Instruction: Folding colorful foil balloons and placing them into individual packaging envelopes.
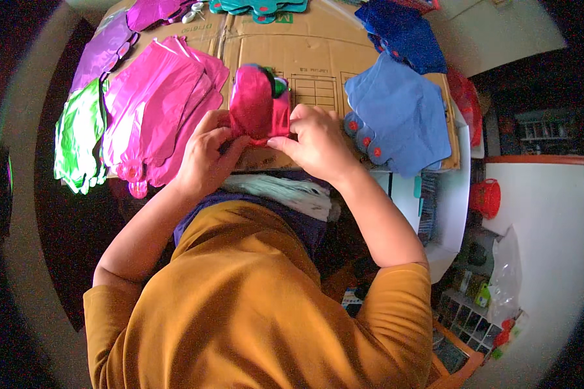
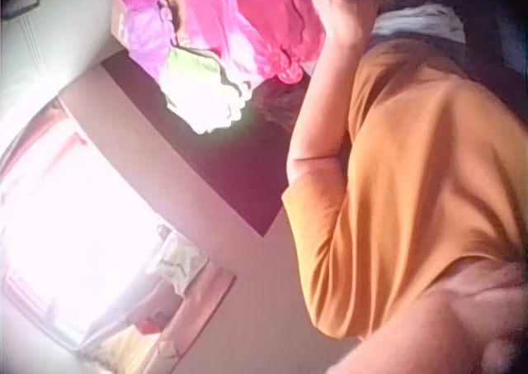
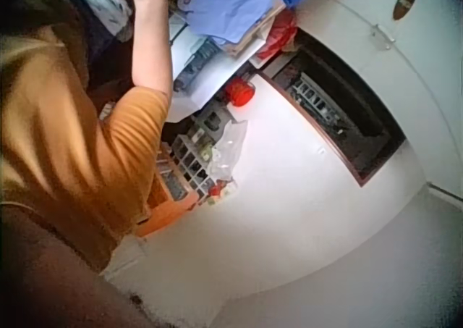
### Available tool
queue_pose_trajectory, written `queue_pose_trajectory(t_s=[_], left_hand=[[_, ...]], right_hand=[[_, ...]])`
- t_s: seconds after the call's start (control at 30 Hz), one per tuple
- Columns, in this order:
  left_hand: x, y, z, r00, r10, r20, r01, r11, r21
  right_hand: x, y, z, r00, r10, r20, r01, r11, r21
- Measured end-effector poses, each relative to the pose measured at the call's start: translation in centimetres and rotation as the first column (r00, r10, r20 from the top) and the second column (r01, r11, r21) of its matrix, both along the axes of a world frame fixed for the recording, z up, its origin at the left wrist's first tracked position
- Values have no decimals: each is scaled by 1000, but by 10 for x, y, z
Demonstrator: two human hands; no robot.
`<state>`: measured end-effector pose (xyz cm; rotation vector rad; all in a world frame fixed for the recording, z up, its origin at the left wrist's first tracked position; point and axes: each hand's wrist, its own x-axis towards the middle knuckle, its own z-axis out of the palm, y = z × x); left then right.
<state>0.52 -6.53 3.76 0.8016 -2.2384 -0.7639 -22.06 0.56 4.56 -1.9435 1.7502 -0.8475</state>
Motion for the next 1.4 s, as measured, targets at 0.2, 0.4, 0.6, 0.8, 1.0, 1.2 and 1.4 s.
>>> queue_pose_trajectory(t_s=[0.2,0.4,0.6,0.8,1.0,1.2,1.4], left_hand=[[0,-2,-3,1000,-10,7,10,1000,8],[10,-5,-8,992,-127,19,128,988,-84],[12,-2,-10,986,-163,44,168,977,-128],[18,-5,-10,968,-223,117,242,950,-199],[20,-11,-5,946,-281,162,319,897,-306],[19,-19,-4,923,-329,199,385,804,-454],[19,-17,-3,921,-335,201,389,757,-524]], right_hand=[[-3,1,6,997,-53,63,44,990,131],[7,20,2,974,15,-227,-77,961,-267],[5,24,-7,916,104,-388,-290,840,-459],[3,22,-9,903,156,-401,-342,826,-449],[2,24,-7,878,174,-446,-375,830,-414],[3,25,-9,889,180,-421,-369,826,-426],[1,25,-8,870,211,-445,-401,829,-390]])
